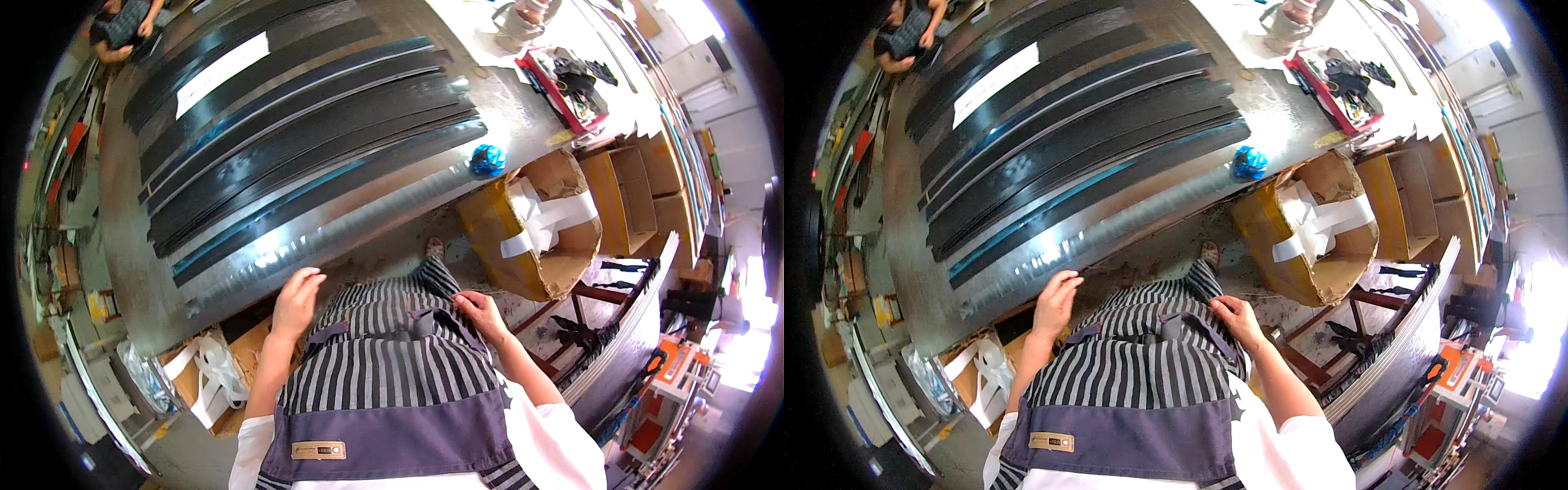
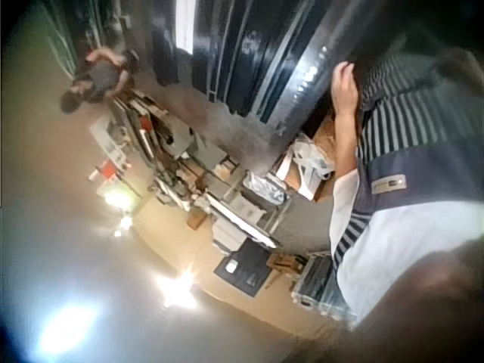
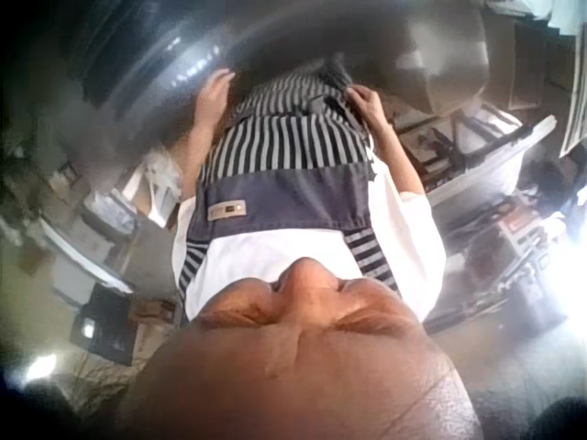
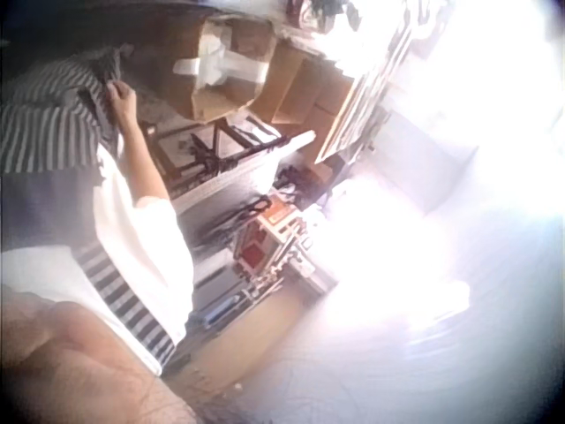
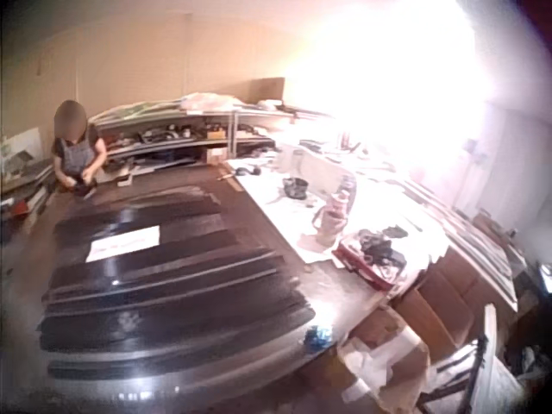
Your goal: The person applies blue tape to the edges of long, dark metal sheets on a workbench. They then place white paper strips over the taped areas and smooth them down. The person repeats this process for multiple sheets, handling them one at a time.
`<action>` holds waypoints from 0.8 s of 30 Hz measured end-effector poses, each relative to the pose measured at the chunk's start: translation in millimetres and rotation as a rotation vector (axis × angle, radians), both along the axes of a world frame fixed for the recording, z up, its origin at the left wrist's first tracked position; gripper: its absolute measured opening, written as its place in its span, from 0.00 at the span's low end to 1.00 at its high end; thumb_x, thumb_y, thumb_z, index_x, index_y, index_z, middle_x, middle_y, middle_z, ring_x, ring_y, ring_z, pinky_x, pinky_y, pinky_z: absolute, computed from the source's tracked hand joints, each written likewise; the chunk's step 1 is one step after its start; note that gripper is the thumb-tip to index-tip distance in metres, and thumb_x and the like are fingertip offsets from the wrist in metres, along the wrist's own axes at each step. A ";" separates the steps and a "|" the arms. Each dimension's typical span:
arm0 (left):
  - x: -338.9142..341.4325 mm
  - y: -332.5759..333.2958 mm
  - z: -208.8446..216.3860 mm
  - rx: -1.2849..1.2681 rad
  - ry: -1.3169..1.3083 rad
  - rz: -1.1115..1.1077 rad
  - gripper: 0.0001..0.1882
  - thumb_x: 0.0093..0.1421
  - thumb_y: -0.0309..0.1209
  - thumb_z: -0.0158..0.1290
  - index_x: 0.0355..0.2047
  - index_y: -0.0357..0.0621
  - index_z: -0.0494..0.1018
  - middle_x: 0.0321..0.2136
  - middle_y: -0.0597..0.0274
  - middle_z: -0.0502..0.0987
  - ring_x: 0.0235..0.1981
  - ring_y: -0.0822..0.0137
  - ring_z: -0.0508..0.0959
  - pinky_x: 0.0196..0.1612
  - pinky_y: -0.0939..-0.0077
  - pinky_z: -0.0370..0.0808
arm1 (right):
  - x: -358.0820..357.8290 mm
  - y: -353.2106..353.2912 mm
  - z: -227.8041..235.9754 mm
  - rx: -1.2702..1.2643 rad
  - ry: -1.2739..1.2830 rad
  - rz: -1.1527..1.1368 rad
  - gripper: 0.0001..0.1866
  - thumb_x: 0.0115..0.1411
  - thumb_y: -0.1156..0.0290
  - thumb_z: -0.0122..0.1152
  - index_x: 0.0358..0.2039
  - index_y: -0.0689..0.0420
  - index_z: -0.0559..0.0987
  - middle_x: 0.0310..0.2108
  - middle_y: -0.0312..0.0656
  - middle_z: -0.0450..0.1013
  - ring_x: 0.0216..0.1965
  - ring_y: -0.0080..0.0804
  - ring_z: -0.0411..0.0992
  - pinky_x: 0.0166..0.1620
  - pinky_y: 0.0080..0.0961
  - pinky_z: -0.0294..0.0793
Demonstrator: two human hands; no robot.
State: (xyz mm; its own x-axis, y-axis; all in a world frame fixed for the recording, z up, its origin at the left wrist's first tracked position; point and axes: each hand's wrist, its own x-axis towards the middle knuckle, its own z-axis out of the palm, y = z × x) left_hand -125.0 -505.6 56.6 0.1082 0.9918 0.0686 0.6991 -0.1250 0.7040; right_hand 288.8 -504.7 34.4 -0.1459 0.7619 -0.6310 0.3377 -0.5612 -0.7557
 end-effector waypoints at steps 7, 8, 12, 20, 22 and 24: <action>129.8 95.1 43.6 -0.152 -0.167 -0.261 0.11 0.61 0.24 0.54 0.44 0.41 0.79 0.42 0.54 0.79 0.42 0.53 0.80 0.46 0.65 0.77 | 60.6 74.0 71.0 0.050 0.239 0.330 0.21 0.58 0.61 0.69 0.48 0.57 0.76 0.40 0.34 0.75 0.41 0.24 0.72 0.47 0.24 0.72; 145.7 105.3 48.0 -0.160 -0.171 -0.273 0.11 0.60 0.22 0.55 0.43 0.40 0.79 0.41 0.53 0.79 0.42 0.54 0.80 0.46 0.67 0.77 | 69.3 88.8 77.0 0.041 0.169 0.375 0.19 0.56 0.68 0.69 0.47 0.58 0.76 0.38 0.34 0.75 0.41 0.25 0.72 0.46 0.25 0.73; 204.2 142.2 70.2 -0.269 -0.264 -0.300 0.12 0.59 0.22 0.56 0.44 0.39 0.79 0.41 0.54 0.80 0.42 0.59 0.81 0.46 0.70 0.76 | 111.6 134.9 60.9 -0.075 0.237 0.198 0.07 0.56 0.78 0.64 0.37 0.62 0.79 0.26 0.31 0.75 0.29 0.14 0.70 0.36 0.18 0.73; 290.2 180.8 82.3 -0.830 -0.426 -0.347 0.11 0.58 0.33 0.63 0.38 0.39 0.79 0.41 0.61 0.77 0.42 0.70 0.77 0.44 0.75 0.74 | 149.0 180.4 55.5 -0.042 0.189 0.195 0.05 0.56 0.78 0.64 0.34 0.62 0.80 0.25 0.32 0.75 0.28 0.15 0.70 0.34 0.18 0.72; 301.5 185.9 79.7 -0.870 -0.544 -0.311 0.11 0.57 0.31 0.64 0.36 0.38 0.79 0.40 0.63 0.77 0.39 0.73 0.76 0.42 0.77 0.74 | 155.6 181.3 47.7 -0.036 0.216 0.172 0.05 0.56 0.78 0.65 0.34 0.63 0.81 0.25 0.32 0.75 0.28 0.15 0.70 0.34 0.18 0.72; 309.0 187.6 73.7 -0.894 -0.505 -0.264 0.11 0.56 0.30 0.65 0.37 0.38 0.79 0.40 0.63 0.77 0.37 0.74 0.76 0.41 0.79 0.74 | 159.9 184.5 49.9 -0.028 0.227 0.132 0.06 0.55 0.77 0.65 0.34 0.63 0.81 0.25 0.31 0.75 0.27 0.14 0.69 0.33 0.18 0.72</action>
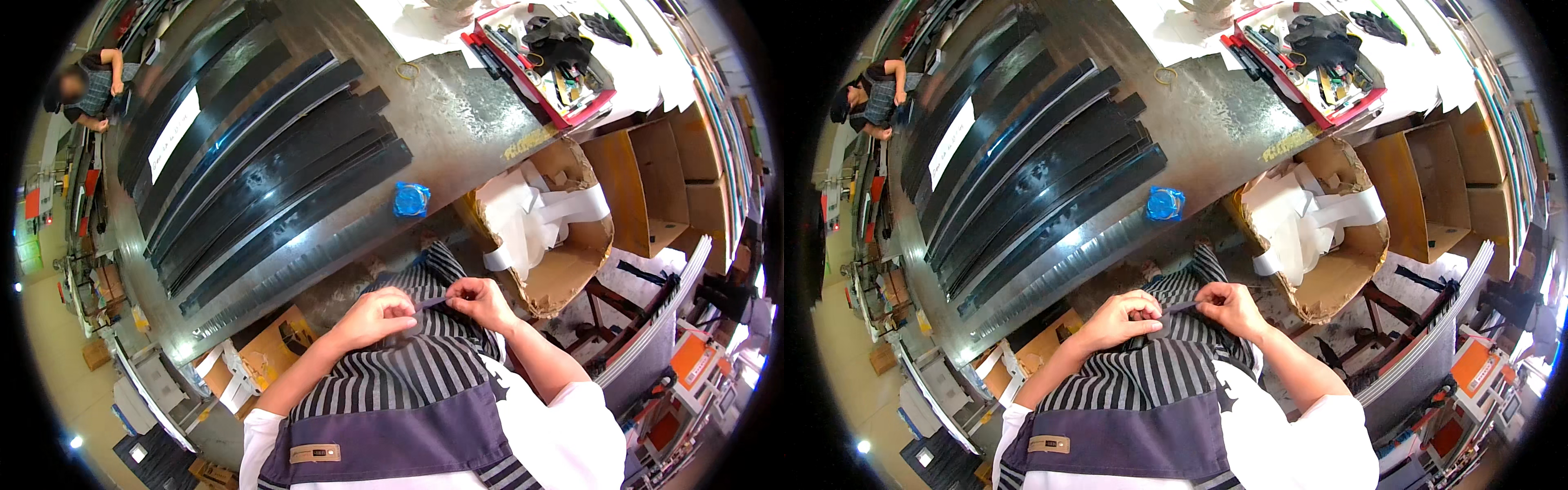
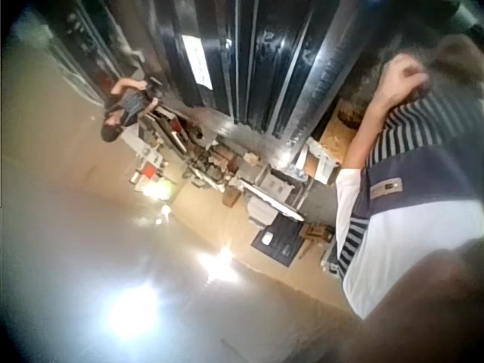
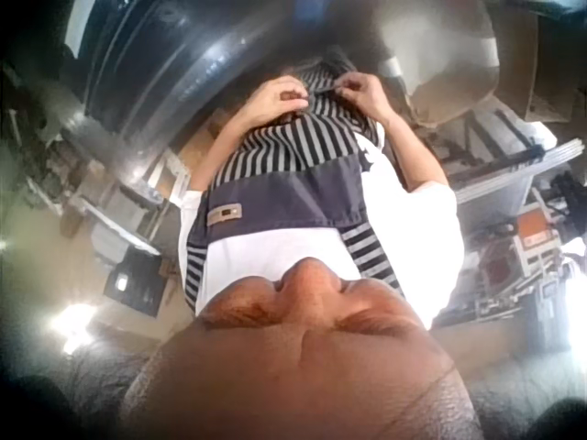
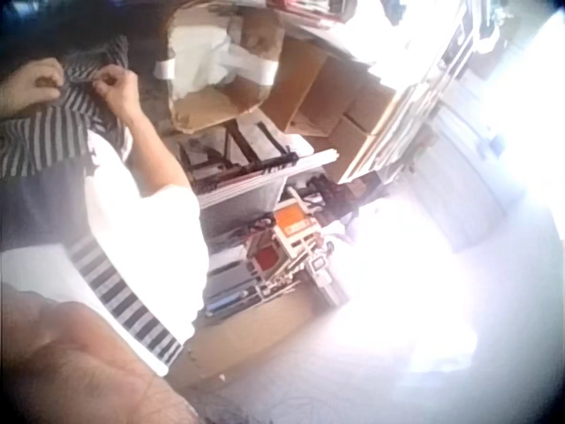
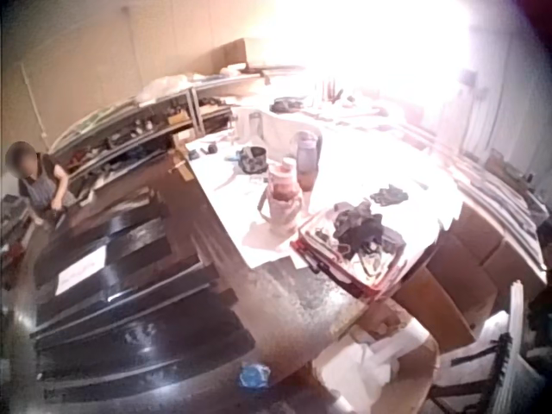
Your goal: The person applies blue tape to the edges of long, dark metal sheets on a workbench. They then place white paper strips over the taped areas and smooth them down. The person repeats this process for multiple sheets, handling them one at a time.
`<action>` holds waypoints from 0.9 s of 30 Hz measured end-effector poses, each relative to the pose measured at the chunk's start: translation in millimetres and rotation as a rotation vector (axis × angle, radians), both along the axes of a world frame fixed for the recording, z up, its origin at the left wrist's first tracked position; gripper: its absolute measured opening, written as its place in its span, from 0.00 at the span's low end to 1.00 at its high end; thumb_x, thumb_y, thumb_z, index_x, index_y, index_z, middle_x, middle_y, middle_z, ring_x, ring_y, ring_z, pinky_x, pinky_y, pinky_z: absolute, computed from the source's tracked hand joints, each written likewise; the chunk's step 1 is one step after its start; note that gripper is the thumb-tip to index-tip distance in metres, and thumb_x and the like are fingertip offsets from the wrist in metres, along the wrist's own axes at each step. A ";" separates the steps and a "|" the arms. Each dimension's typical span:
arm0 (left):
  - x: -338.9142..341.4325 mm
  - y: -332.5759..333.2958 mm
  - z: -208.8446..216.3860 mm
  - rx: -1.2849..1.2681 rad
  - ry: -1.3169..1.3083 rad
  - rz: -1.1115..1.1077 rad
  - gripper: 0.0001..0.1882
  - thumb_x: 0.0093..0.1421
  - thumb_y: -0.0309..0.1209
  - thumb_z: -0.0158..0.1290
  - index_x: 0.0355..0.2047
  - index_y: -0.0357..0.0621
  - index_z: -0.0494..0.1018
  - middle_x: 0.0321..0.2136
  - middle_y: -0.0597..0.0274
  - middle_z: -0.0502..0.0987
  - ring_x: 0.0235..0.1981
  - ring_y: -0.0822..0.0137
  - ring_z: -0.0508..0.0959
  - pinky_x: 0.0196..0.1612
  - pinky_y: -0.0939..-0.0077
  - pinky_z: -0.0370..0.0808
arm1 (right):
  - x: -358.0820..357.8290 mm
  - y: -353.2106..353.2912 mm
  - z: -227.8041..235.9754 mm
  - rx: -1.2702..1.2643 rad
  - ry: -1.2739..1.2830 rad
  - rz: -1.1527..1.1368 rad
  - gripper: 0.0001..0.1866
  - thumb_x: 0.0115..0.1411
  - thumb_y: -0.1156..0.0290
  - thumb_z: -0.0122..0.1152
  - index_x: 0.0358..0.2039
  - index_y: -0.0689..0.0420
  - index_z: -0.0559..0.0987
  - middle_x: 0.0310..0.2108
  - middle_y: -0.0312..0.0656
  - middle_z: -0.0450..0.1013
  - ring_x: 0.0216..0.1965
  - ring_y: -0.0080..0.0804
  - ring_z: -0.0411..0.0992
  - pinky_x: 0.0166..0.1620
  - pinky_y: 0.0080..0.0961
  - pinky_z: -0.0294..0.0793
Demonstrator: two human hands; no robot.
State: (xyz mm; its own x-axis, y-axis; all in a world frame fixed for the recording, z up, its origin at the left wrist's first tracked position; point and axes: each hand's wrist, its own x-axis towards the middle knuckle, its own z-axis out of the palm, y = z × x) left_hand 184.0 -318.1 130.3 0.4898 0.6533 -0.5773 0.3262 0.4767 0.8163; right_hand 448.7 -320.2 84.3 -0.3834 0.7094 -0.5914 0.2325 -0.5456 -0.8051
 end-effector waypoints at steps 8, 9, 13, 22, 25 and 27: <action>5.8 10.9 -36.4 0.097 0.095 0.180 0.09 0.59 0.27 0.61 0.38 0.39 0.76 0.35 0.66 0.76 0.35 0.77 0.76 0.38 0.80 0.74 | 16.0 24.1 -9.6 -0.076 0.102 -0.125 0.10 0.64 0.68 0.61 0.38 0.62 0.80 0.28 0.33 0.76 0.30 0.18 0.72 0.35 0.19 0.72; 0.0 17.3 -41.7 0.178 0.149 0.241 0.08 0.59 0.26 0.60 0.38 0.39 0.76 0.37 0.64 0.76 0.36 0.75 0.77 0.38 0.79 0.74 | 17.8 31.6 -22.0 -0.006 0.035 -0.204 0.10 0.64 0.68 0.61 0.39 0.62 0.80 0.29 0.34 0.77 0.30 0.19 0.72 0.36 0.21 0.73; -38.4 39.5 -81.4 0.794 0.543 0.160 0.13 0.57 0.22 0.55 0.44 0.39 0.76 0.48 0.55 0.74 0.45 0.53 0.77 0.50 0.65 0.74 | -3.0 67.0 -42.6 0.441 -0.327 -0.224 0.18 0.57 0.71 0.66 0.47 0.63 0.76 0.38 0.47 0.76 0.36 0.34 0.76 0.41 0.29 0.76; -40.3 71.1 -118.2 1.101 0.666 -0.061 0.15 0.56 0.25 0.55 0.45 0.44 0.77 0.46 0.61 0.74 0.49 0.57 0.73 0.52 0.61 0.69 | -100.1 122.2 -48.2 0.932 -0.637 0.218 0.40 0.46 0.65 0.74 0.59 0.56 0.68 0.56 0.51 0.64 0.56 0.52 0.63 0.58 0.41 0.68; -38.7 73.1 -126.8 1.128 0.668 -0.018 0.12 0.56 0.26 0.55 0.42 0.45 0.77 0.43 0.64 0.75 0.47 0.60 0.74 0.50 0.62 0.70 | -109.1 124.5 -57.6 0.978 -0.715 0.229 0.36 0.44 0.67 0.74 0.55 0.56 0.70 0.53 0.50 0.65 0.54 0.51 0.64 0.56 0.41 0.69; -35.8 73.8 -129.2 1.135 0.680 -0.003 0.12 0.56 0.26 0.55 0.42 0.45 0.77 0.44 0.64 0.75 0.47 0.60 0.74 0.50 0.62 0.69 | -108.6 125.8 -62.7 0.971 -0.712 0.215 0.36 0.43 0.68 0.74 0.54 0.57 0.71 0.52 0.50 0.66 0.54 0.51 0.64 0.56 0.41 0.69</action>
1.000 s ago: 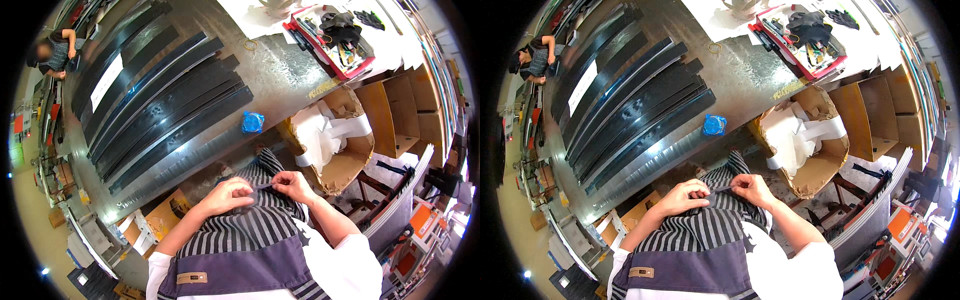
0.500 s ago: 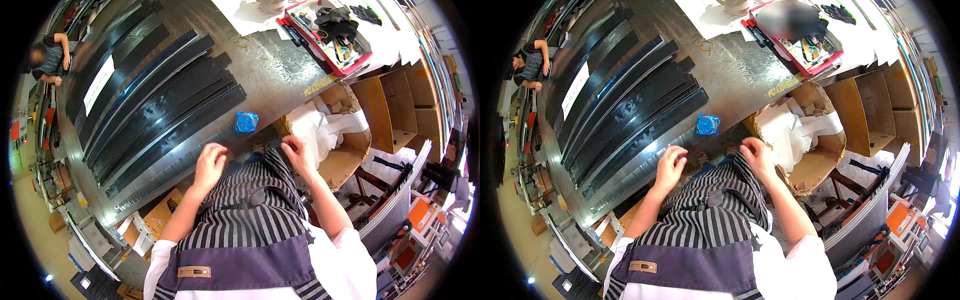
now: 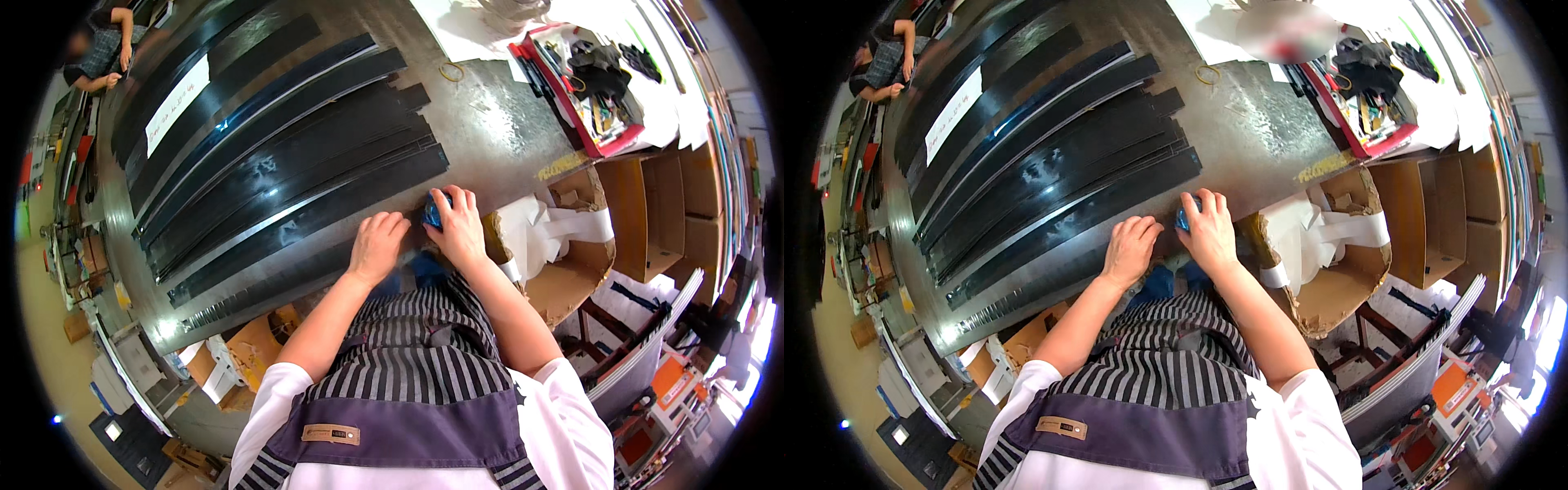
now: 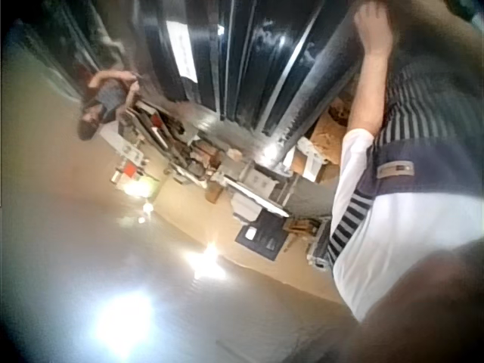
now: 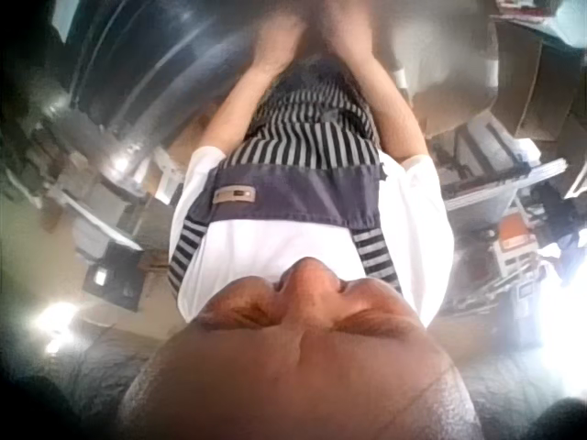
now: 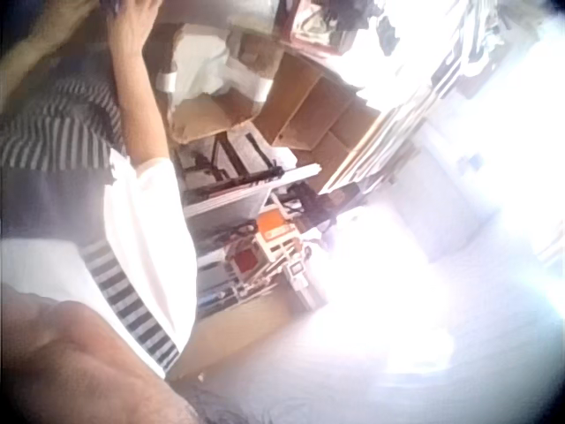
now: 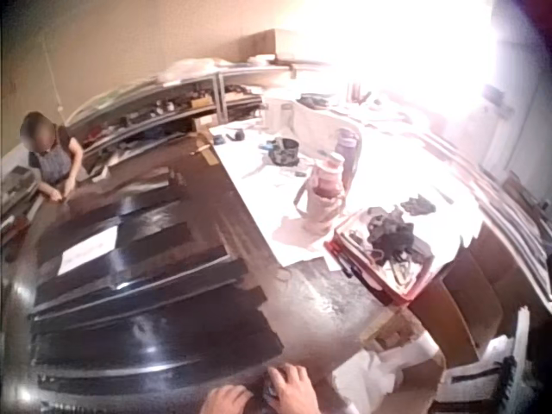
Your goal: The person applies blue tape to the edges of long, dark metal sheets on a workbench. They then place white paper strips over the taped areas and smooth them down. The person repeats this process for multiple sheets, handling them one at a time.
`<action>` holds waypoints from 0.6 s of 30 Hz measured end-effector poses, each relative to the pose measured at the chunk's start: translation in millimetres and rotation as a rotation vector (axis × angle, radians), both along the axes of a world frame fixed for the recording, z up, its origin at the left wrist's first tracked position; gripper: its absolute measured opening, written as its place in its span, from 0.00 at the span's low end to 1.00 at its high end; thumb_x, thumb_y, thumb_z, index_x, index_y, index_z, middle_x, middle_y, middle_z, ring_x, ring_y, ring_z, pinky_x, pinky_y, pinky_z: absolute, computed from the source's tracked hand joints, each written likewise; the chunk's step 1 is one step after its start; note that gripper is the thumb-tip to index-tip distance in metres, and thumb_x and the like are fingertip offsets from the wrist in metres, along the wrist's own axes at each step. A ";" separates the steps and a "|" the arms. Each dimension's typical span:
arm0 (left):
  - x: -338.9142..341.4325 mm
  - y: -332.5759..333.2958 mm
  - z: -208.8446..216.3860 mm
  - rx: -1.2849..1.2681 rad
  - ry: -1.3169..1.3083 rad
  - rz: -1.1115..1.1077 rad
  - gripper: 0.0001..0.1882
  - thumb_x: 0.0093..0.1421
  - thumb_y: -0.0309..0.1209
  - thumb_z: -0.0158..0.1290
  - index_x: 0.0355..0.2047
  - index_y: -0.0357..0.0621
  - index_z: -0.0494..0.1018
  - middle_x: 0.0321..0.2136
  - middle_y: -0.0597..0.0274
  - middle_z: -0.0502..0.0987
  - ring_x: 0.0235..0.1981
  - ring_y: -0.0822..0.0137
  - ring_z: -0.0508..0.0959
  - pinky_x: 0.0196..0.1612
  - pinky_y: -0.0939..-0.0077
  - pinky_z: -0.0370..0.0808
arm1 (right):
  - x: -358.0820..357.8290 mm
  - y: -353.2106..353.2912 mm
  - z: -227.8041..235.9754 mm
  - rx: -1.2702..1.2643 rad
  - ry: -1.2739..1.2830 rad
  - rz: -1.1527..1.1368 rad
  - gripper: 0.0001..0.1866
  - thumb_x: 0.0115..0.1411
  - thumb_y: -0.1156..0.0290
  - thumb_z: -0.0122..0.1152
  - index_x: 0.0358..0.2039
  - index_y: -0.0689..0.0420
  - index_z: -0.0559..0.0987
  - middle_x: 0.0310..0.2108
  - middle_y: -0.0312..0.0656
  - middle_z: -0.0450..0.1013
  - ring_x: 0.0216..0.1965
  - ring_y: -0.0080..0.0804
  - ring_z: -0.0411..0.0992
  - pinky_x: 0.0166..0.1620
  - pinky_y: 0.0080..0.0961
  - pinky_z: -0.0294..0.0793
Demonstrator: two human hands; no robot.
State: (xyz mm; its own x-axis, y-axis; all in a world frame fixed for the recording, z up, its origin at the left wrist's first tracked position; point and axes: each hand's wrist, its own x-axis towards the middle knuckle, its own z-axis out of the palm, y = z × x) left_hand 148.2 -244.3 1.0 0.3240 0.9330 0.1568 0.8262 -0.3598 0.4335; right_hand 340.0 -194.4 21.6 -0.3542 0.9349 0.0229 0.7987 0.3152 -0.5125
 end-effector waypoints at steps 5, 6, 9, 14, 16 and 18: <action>0.4 -3.5 -1.3 -0.034 0.019 0.033 0.12 0.58 0.27 0.55 0.43 0.45 0.77 0.45 0.64 0.75 0.48 0.61 0.73 0.51 0.63 0.68 | 19.0 18.9 0.0 0.027 0.152 -0.187 0.32 0.42 0.70 0.73 0.51 0.59 0.74 0.48 0.52 0.68 0.52 0.53 0.64 0.57 0.42 0.68; 0.8 -4.5 -1.8 -0.039 0.013 0.038 0.12 0.58 0.27 0.55 0.44 0.45 0.77 0.45 0.64 0.75 0.49 0.61 0.72 0.52 0.63 0.67 | 28.4 27.7 0.7 0.069 0.124 -0.231 0.32 0.42 0.70 0.72 0.50 0.59 0.74 0.48 0.52 0.68 0.52 0.54 0.64 0.57 0.42 0.68; 3.8 -4.1 -0.4 -0.003 -0.007 0.054 0.14 0.56 0.27 0.54 0.44 0.46 0.75 0.43 0.66 0.74 0.47 0.62 0.72 0.50 0.63 0.68 | 63.7 61.6 -5.3 0.138 -0.017 -0.325 0.31 0.42 0.71 0.72 0.50 0.57 0.74 0.48 0.52 0.69 0.52 0.53 0.64 0.56 0.43 0.68; 3.7 -3.7 2.4 0.001 -0.026 0.082 0.14 0.55 0.27 0.55 0.43 0.46 0.75 0.42 0.66 0.74 0.47 0.63 0.72 0.50 0.63 0.68 | 72.1 68.1 0.8 0.341 -0.156 -0.347 0.30 0.46 0.69 0.73 0.52 0.56 0.73 0.49 0.49 0.70 0.53 0.52 0.65 0.56 0.45 0.66; 3.6 -4.2 1.2 -0.020 -0.025 0.092 0.13 0.55 0.27 0.56 0.43 0.46 0.75 0.42 0.66 0.74 0.47 0.63 0.72 0.50 0.63 0.68 | 50.7 45.8 22.1 0.321 -0.179 -0.265 0.27 0.47 0.67 0.74 0.48 0.56 0.74 0.48 0.47 0.70 0.51 0.50 0.66 0.53 0.45 0.67; 3.8 -4.1 0.9 -0.026 -0.048 0.096 0.13 0.56 0.28 0.56 0.42 0.46 0.75 0.42 0.66 0.74 0.48 0.62 0.72 0.50 0.62 0.68 | 43.4 19.5 2.1 0.060 -0.054 -0.200 0.21 0.43 0.65 0.77 0.35 0.56 0.76 0.34 0.43 0.75 0.40 0.44 0.72 0.44 0.39 0.71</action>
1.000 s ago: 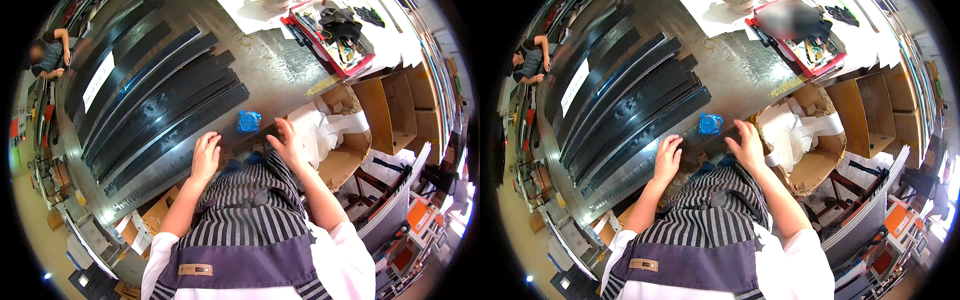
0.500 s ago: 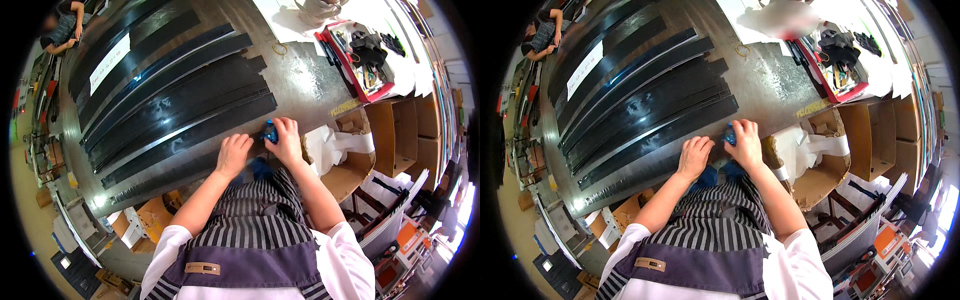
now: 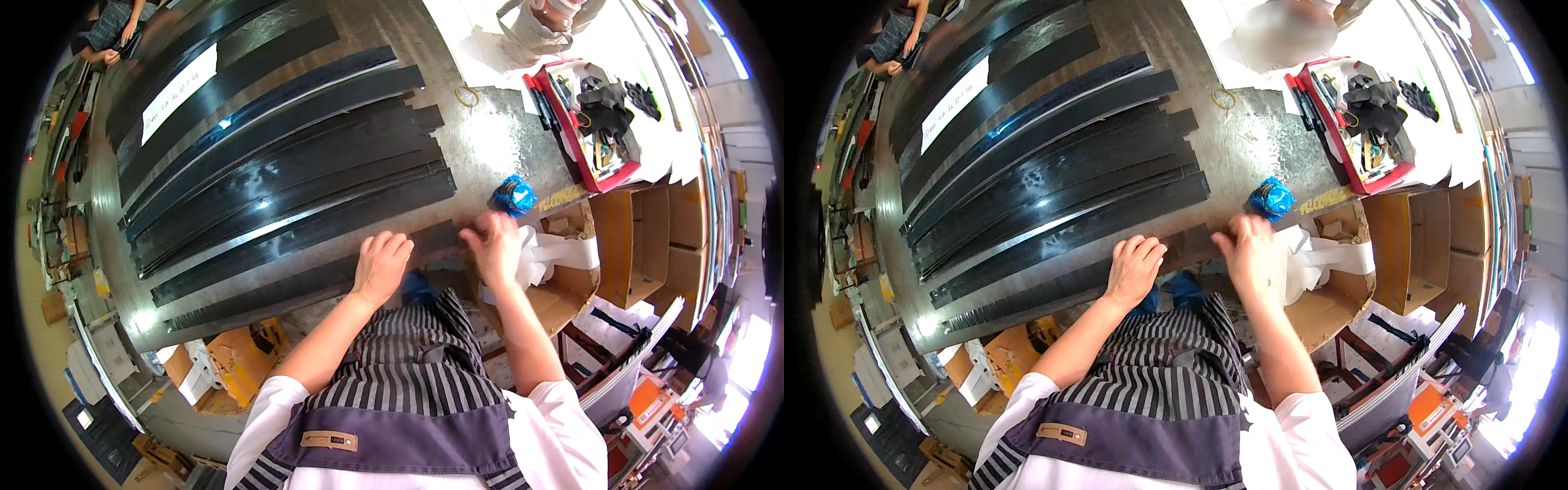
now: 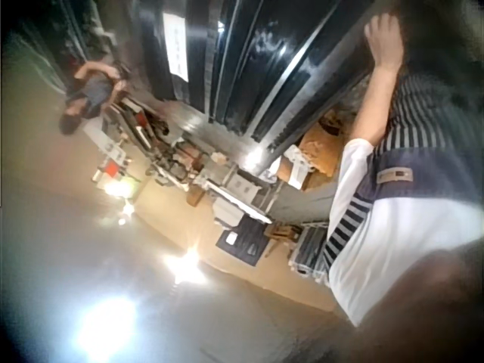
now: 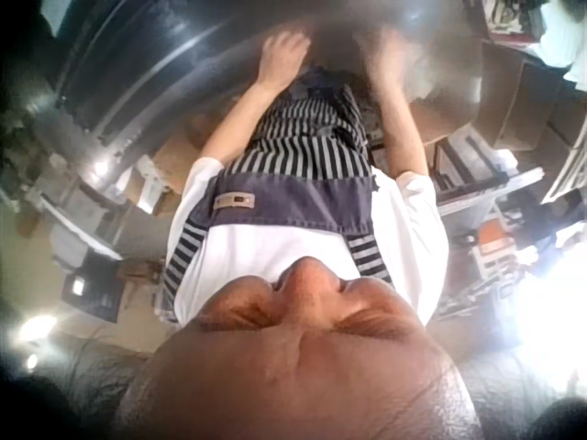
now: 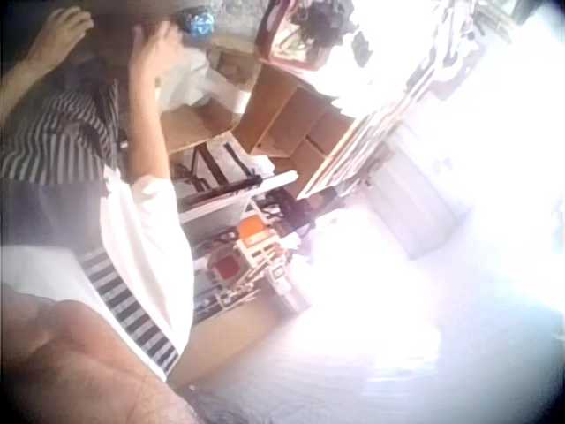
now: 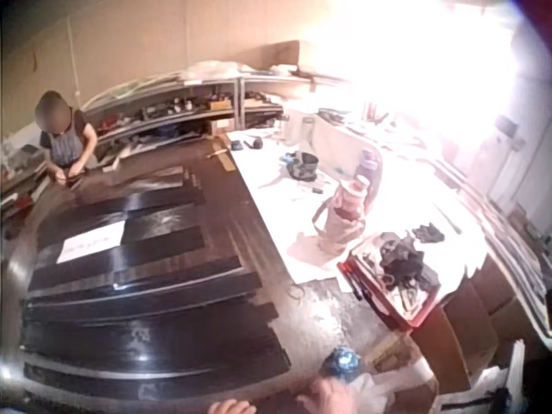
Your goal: The person applies blue tape to the edges of long, dark metal sheets on a workbench. They then place white paper strips over the taped areas and smooth them down. The person repeats this process for multiple sheets, handling them one at a time.
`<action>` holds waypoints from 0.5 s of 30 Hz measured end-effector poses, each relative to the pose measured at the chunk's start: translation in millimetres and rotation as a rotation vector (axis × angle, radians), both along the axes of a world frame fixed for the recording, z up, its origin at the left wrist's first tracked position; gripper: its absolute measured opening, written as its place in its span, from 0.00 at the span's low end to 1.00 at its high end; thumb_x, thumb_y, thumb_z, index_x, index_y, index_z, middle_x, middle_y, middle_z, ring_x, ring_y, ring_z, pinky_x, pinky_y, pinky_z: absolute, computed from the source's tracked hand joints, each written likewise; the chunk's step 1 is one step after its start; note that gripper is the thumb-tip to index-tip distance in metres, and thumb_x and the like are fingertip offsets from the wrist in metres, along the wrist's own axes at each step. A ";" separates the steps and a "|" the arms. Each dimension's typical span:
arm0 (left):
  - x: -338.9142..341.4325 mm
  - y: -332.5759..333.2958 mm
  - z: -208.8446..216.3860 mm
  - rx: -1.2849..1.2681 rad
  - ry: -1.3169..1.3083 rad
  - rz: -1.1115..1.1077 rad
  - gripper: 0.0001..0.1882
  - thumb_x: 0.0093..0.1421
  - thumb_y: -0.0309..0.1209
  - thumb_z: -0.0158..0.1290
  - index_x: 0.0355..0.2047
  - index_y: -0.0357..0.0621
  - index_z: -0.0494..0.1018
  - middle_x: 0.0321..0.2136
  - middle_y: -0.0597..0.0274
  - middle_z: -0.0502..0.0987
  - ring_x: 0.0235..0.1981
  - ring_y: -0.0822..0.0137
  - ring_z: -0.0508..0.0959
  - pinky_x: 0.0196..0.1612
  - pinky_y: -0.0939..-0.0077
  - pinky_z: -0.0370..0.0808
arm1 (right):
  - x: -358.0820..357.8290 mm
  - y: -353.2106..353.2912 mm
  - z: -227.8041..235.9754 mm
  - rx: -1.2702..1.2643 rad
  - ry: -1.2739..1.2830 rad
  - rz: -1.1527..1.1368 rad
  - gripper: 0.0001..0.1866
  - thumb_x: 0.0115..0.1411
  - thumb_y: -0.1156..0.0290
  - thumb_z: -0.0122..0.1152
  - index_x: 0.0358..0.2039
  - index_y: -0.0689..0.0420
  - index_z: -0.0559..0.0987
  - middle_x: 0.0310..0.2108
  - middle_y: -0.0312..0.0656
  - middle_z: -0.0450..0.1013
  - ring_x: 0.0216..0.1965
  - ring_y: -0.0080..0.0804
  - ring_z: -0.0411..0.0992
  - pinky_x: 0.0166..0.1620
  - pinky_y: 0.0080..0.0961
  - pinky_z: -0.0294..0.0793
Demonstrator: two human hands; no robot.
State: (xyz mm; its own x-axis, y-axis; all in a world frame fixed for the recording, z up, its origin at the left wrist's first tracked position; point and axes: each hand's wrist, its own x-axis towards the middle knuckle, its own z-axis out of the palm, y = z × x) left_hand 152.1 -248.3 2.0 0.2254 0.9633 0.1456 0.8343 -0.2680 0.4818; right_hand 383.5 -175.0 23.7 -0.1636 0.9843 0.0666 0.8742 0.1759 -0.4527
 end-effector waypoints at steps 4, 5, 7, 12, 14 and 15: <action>0.2 -2.2 -1.8 -0.032 -0.022 0.014 0.12 0.57 0.29 0.57 0.42 0.46 0.77 0.43 0.66 0.74 0.49 0.61 0.71 0.54 0.60 0.65 | -10.5 -6.8 -16.4 -0.311 -0.017 -0.181 0.22 0.41 0.59 0.78 0.26 0.57 0.73 0.22 0.43 0.75 0.29 0.44 0.76 0.32 0.38 0.72; 0.8 -2.9 -1.9 -0.049 -0.048 0.028 0.12 0.57 0.30 0.57 0.42 0.46 0.77 0.44 0.65 0.74 0.50 0.60 0.71 0.54 0.60 0.65 | -10.2 -5.8 -18.7 -0.311 -0.038 -0.168 0.22 0.42 0.60 0.78 0.27 0.57 0.73 0.22 0.43 0.74 0.28 0.44 0.76 0.32 0.38 0.72; 2.1 -3.6 -1.0 -0.083 -0.100 0.055 0.14 0.56 0.30 0.58 0.43 0.46 0.76 0.45 0.64 0.73 0.50 0.59 0.71 0.54 0.59 0.64 | -9.4 -4.4 -21.2 -0.311 -0.080 -0.144 0.22 0.43 0.62 0.79 0.29 0.59 0.73 0.21 0.43 0.74 0.27 0.43 0.75 0.31 0.37 0.72; 12.6 -12.8 16.0 -0.093 -0.301 0.192 0.26 0.50 0.32 0.64 0.50 0.46 0.72 0.53 0.57 0.67 0.55 0.54 0.68 0.57 0.57 0.62 | -24.0 1.2 12.1 -0.447 0.139 -0.110 0.30 0.42 0.68 0.78 0.45 0.59 0.73 0.31 0.42 0.74 0.32 0.37 0.75 0.36 0.33 0.75; 21.9 -12.4 25.8 -0.061 -0.391 0.209 0.28 0.49 0.32 0.65 0.50 0.45 0.71 0.54 0.57 0.66 0.57 0.54 0.66 0.58 0.56 0.62 | -32.6 -0.1 21.4 -0.504 0.372 -0.112 0.33 0.43 0.70 0.76 0.51 0.59 0.72 0.36 0.43 0.73 0.34 0.35 0.74 0.39 0.32 0.76; 28.1 -11.7 31.3 -0.001 -0.409 0.242 0.28 0.47 0.30 0.67 0.50 0.43 0.71 0.53 0.56 0.69 0.56 0.54 0.68 0.57 0.57 0.63 | -39.5 -1.9 27.2 -0.550 0.526 -0.094 0.37 0.45 0.72 0.74 0.56 0.59 0.70 0.39 0.43 0.72 0.34 0.31 0.73 0.40 0.29 0.76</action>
